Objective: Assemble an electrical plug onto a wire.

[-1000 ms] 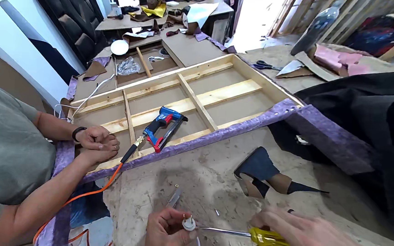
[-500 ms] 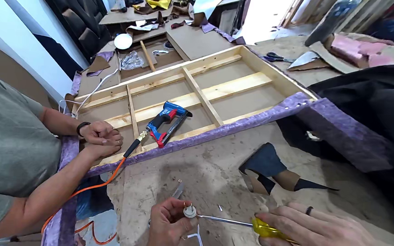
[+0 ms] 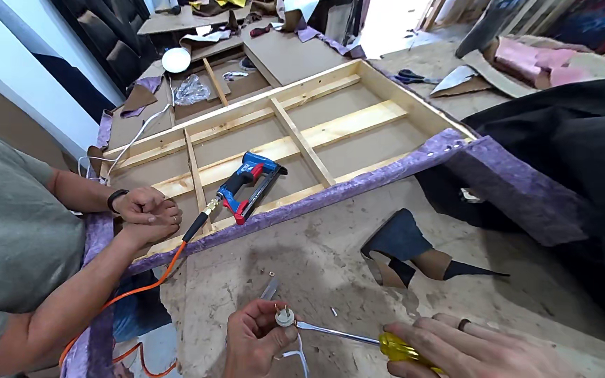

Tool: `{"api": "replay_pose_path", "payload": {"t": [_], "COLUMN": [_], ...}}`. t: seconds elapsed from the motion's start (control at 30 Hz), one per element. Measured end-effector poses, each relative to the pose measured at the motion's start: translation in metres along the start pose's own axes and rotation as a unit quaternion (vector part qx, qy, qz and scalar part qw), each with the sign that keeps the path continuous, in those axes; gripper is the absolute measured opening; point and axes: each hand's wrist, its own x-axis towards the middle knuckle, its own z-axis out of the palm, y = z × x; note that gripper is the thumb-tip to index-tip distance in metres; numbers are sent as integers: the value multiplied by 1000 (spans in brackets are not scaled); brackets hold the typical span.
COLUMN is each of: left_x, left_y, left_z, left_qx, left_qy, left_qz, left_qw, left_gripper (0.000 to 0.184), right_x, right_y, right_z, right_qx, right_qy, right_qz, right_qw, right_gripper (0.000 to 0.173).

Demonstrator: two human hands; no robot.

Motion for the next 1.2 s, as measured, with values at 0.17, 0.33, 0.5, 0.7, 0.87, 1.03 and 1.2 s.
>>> {"api": "replay_pose_path", "payload": {"t": [0.17, 0.33, 0.5, 0.7, 0.87, 1.03, 1.2], "left_x": [-1, -2, 0, 5, 9, 12, 10], "left_y": [2, 4, 5, 9, 8, 4, 6], "left_z": [1, 4, 9, 14, 13, 10, 12], "left_qx": [12, 28, 45, 74, 80, 68, 56], "left_qy": [-6, 3, 4, -13, -16, -31, -34], "left_qz": [6, -3, 5, 0, -18, -13, -22], "left_qw": [1000, 1000, 999, 997, 996, 997, 998], "left_gripper": [30, 31, 32, 33, 33, 32, 32], "right_x": [3, 1, -5, 3, 0, -3, -2], "right_y": [-4, -8, -7, -1, 6, 10, 17], "right_z": [-2, -10, -6, -18, -15, -8, -8], "right_qx": [145, 61, -43, 96, 32, -39, -3], "right_qy": [-126, -46, -8, -131, -8, 29, 5], "right_qz": [92, 35, 2, 77, -11, -33, -43], "right_qw": [977, 996, 999, 984, 999, 998, 999], "right_gripper": [46, 29, 37, 40, 30, 38, 38]}}
